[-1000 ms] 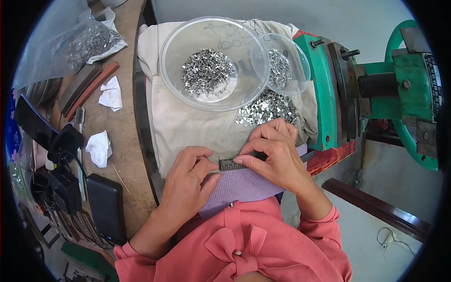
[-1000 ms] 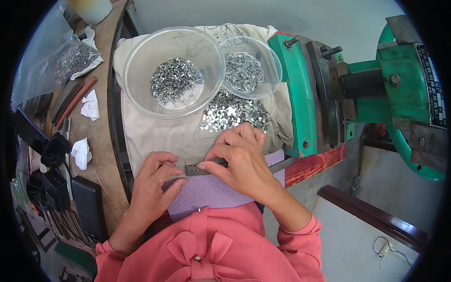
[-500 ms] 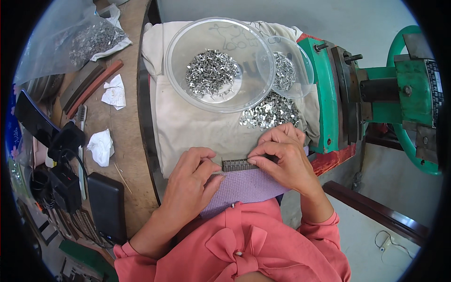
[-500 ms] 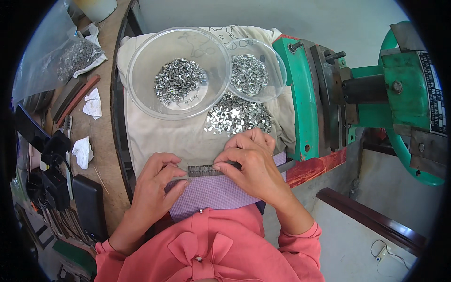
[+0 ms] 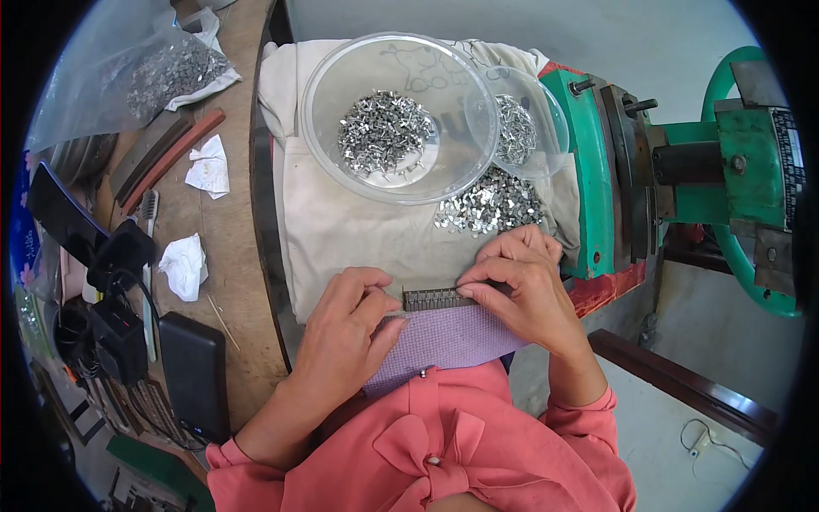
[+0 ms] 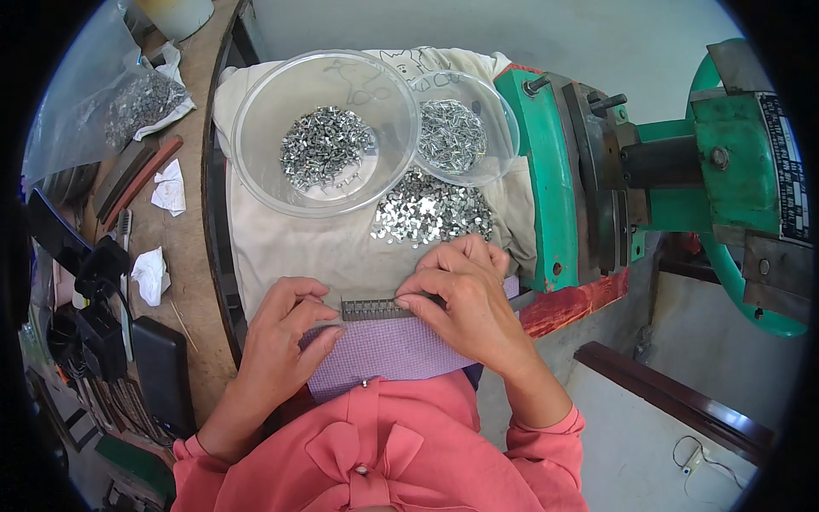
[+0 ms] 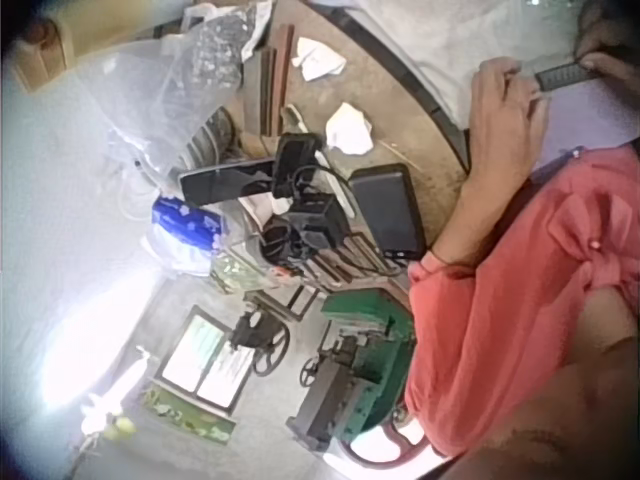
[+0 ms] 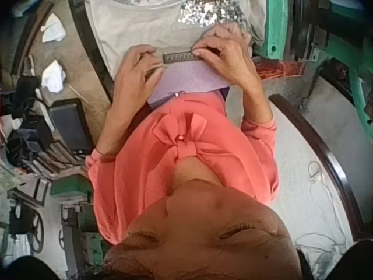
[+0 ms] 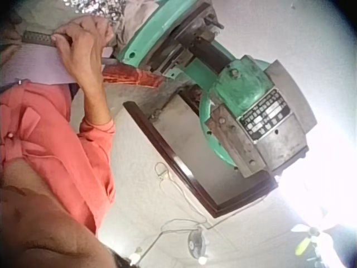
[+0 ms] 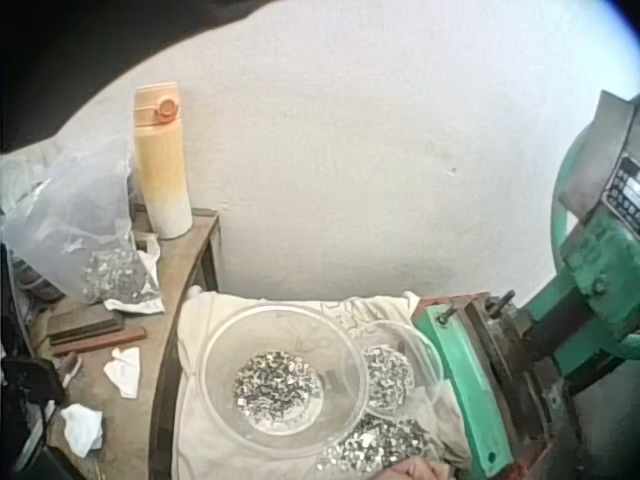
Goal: The person places small metal components into a metal strip and uses a green press machine to secure them. They repeatedly pick up parts from a container, insert them into the strip, and operate the machine lever to process the assembly.
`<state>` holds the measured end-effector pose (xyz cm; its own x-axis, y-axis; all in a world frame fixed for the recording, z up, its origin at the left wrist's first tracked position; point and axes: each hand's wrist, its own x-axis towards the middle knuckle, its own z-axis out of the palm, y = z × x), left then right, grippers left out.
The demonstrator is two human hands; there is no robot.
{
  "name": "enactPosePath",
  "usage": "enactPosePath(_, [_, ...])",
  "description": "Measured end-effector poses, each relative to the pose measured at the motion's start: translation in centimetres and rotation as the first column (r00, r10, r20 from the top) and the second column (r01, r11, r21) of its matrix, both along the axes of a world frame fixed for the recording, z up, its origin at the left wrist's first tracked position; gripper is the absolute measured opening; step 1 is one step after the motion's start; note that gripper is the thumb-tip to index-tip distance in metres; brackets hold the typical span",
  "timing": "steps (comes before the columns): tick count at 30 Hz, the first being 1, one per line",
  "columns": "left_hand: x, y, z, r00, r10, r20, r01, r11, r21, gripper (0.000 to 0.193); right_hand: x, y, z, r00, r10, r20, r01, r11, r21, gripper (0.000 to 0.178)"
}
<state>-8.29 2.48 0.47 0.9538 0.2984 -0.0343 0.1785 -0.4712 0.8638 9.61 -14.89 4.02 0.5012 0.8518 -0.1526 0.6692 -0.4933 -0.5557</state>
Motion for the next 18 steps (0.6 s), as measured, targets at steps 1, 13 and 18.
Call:
enactPosePath(1, [0.0,0.0,0.0,1.000,0.000,-0.001,0.000,1.000,-0.001,0.020,0.0,-0.1,0.1,1.000,-0.001,-0.001,0.001,1.000,-0.004,0.009])
enactPosePath(13, [0.0,0.3,0.0,1.000,-0.012,0.008,0.012,1.000,0.005,0.023,0.2,1.4,0.1,0.997,0.048,-0.068,-0.045,0.998,0.044,0.013])
enactPosePath(18, [-0.1,0.2,-0.3,0.999,-0.004,0.032,0.003,1.000,0.011,0.022,-0.8,2.9,-0.6,0.995,0.092,-0.030,-0.089,0.992,0.091,0.016])
